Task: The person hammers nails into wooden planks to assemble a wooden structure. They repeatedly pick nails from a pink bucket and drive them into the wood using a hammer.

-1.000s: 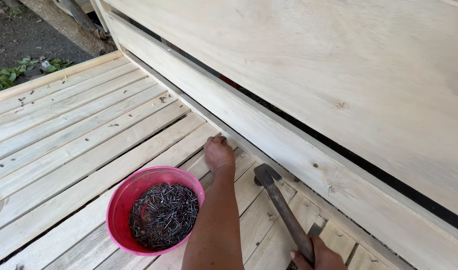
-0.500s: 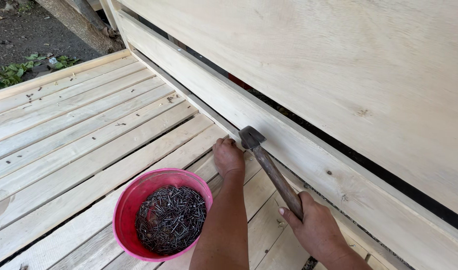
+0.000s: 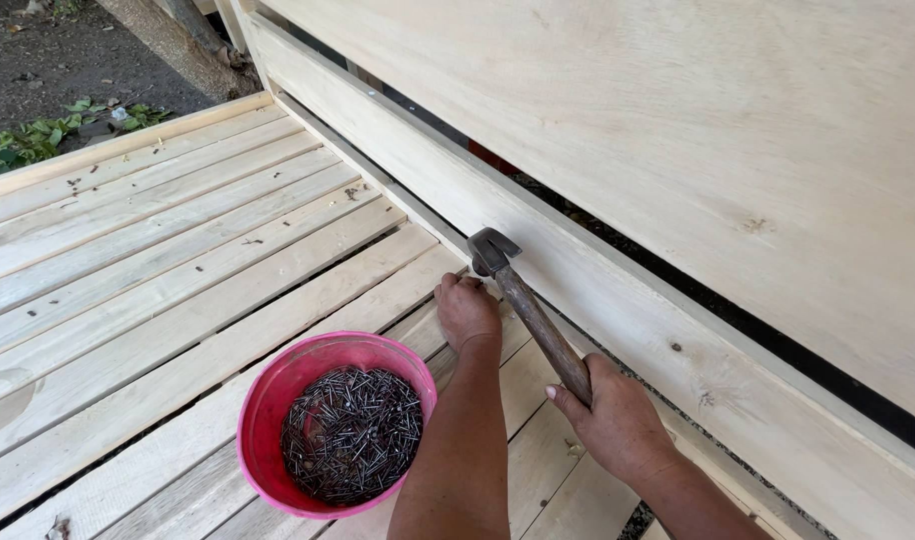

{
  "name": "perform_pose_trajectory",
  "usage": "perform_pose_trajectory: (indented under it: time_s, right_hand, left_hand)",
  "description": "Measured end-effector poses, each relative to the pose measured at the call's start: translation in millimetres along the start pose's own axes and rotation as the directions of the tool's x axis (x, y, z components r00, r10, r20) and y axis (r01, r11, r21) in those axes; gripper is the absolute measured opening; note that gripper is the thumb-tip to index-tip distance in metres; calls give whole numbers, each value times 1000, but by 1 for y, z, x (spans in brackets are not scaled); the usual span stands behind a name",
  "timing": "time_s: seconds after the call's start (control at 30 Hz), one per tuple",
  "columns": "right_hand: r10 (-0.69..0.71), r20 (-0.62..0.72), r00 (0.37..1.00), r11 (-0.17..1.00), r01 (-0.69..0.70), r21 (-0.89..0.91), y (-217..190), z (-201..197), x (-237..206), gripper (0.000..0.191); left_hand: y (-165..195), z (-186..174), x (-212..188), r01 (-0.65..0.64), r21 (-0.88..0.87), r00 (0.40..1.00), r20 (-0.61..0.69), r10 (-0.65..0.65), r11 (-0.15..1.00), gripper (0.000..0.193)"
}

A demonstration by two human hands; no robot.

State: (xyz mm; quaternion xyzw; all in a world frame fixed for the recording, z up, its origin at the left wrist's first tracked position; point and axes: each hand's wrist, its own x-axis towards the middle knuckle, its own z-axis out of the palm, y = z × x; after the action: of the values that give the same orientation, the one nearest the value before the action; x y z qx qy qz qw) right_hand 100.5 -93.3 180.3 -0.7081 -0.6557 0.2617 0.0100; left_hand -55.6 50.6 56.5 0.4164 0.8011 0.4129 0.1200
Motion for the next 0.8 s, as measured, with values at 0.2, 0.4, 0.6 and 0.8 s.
perform_pose_trajectory:
  time_s: [0.2,0.4,0.6,0.8]
  right_hand:
    - [8,49,999,994,-2,-109,-3,-5,13,43]
    - [8,48,999,997,-4,-78,-8,-7,13,42]
    - [-16,28,999,1000,16,-16,-1,-10,9,42]
    - [-95,-57,994,995,94,-10,4,2,13,44]
  left_hand:
    - [5,-5,-1,13,-9,1000,15,-13,1000,11]
    - [7,-8,-3,14,-32,1000,16,-14,999,11]
    - [1,-5,-2,-30,-205,989,-147,-1,978,32]
    - [-4,1,-3,19,-341,974,-205,-94,940,29]
